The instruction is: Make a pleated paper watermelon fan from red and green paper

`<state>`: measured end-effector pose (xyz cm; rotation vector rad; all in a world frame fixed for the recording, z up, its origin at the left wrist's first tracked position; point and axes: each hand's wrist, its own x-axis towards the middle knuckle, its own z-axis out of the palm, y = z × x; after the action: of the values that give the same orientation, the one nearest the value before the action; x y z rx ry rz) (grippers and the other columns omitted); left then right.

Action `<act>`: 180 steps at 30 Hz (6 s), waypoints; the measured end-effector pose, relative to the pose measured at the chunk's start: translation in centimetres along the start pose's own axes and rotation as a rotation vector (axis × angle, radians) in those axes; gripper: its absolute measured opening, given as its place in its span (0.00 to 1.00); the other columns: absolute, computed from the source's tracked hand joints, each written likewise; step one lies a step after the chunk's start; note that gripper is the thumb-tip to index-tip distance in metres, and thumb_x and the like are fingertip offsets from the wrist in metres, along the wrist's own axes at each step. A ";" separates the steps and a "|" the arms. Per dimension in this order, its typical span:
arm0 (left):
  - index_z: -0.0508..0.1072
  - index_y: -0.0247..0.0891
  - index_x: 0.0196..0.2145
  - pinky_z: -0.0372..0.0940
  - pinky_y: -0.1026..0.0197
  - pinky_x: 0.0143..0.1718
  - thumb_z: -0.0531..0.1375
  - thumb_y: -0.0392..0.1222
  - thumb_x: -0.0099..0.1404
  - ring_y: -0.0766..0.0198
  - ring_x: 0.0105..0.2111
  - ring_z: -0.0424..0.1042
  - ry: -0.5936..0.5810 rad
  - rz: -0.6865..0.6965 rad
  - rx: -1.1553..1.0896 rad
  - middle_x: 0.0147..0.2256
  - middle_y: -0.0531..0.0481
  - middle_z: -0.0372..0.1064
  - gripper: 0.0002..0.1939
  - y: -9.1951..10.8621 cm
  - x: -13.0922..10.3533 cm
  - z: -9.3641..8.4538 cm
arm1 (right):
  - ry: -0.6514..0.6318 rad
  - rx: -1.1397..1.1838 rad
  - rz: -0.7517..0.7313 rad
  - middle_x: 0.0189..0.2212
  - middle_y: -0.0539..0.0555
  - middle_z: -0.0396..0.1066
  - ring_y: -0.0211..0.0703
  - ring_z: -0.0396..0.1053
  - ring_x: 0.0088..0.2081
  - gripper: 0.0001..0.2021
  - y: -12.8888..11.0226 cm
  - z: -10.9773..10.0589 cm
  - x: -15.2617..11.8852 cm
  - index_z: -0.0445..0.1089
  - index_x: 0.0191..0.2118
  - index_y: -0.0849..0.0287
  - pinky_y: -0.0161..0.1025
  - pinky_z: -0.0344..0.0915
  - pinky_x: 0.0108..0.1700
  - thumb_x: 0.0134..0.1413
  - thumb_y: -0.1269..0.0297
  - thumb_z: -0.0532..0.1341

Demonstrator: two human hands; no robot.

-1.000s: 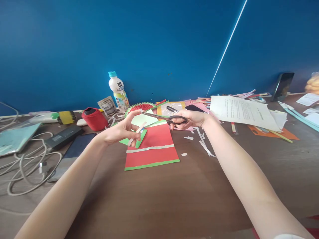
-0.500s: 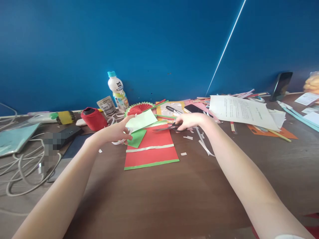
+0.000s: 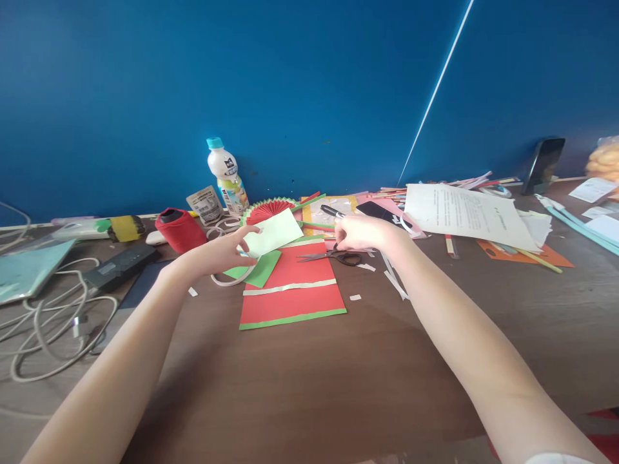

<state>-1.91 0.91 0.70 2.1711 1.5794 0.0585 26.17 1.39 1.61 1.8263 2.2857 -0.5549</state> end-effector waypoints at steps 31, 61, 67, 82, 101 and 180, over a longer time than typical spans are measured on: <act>0.68 0.38 0.31 0.58 0.64 0.29 0.54 0.46 0.57 0.66 0.29 0.66 -0.107 0.398 -0.396 0.30 0.53 0.69 0.09 5.2 -0.8 2.9 | -0.186 0.466 -0.529 0.25 0.49 0.68 0.34 0.64 0.26 0.09 -3.3 0.7 -0.8 0.67 0.28 0.59 0.33 0.58 0.30 0.45 0.58 0.60; 0.66 0.37 0.25 0.54 0.66 0.23 0.52 0.43 0.59 0.69 0.23 0.61 0.109 0.325 -0.415 0.24 0.53 0.65 0.09 5.7 -1.1 2.4 | -0.058 0.755 -0.436 0.32 0.55 0.74 0.36 0.69 0.28 0.11 -3.8 1.0 -0.8 0.72 0.32 0.61 0.34 0.63 0.30 0.50 0.58 0.58; 0.66 0.36 0.25 0.57 0.65 0.27 0.53 0.41 0.59 0.70 0.24 0.61 0.120 0.327 -0.428 0.24 0.54 0.65 0.08 5.7 -1.0 2.4 | -0.065 0.781 -0.425 0.35 0.56 0.74 0.36 0.70 0.29 0.11 -4.0 1.1 -0.8 0.72 0.33 0.62 0.34 0.63 0.31 0.50 0.59 0.58; 0.65 0.37 0.24 0.55 0.65 0.25 0.52 0.44 0.59 0.69 0.24 0.62 0.167 0.309 -0.348 0.23 0.54 0.65 0.10 5.7 -0.9 2.5 | -0.053 0.876 -0.433 0.31 0.55 0.74 0.34 0.69 0.27 0.09 -3.9 1.8 -0.1 0.72 0.29 0.61 0.32 0.64 0.29 0.50 0.61 0.59; 0.66 0.37 0.24 0.54 0.65 0.24 0.52 0.43 0.59 0.69 0.23 0.61 0.217 0.229 -0.277 0.25 0.53 0.67 0.10 5.9 -1.0 2.7 | 0.028 0.776 -0.451 0.27 0.54 0.74 0.36 0.70 0.27 0.09 -4.3 1.7 -0.3 0.72 0.28 0.62 0.34 0.64 0.32 0.47 0.61 0.60; 0.62 0.39 0.35 0.58 0.65 0.21 0.57 0.38 0.45 0.62 0.26 0.68 0.016 -0.104 -0.269 0.27 0.50 0.72 0.16 1.2 -1.3 -1.2 | 0.555 0.138 0.082 0.34 0.52 0.71 0.40 0.66 0.30 0.06 0.0 2.4 2.6 0.67 0.31 0.56 0.34 0.52 0.25 0.46 0.68 0.55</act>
<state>-1.60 -0.20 2.51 1.8848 1.5905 0.2422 25.33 2.88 -1.50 2.3713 2.5293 -0.2094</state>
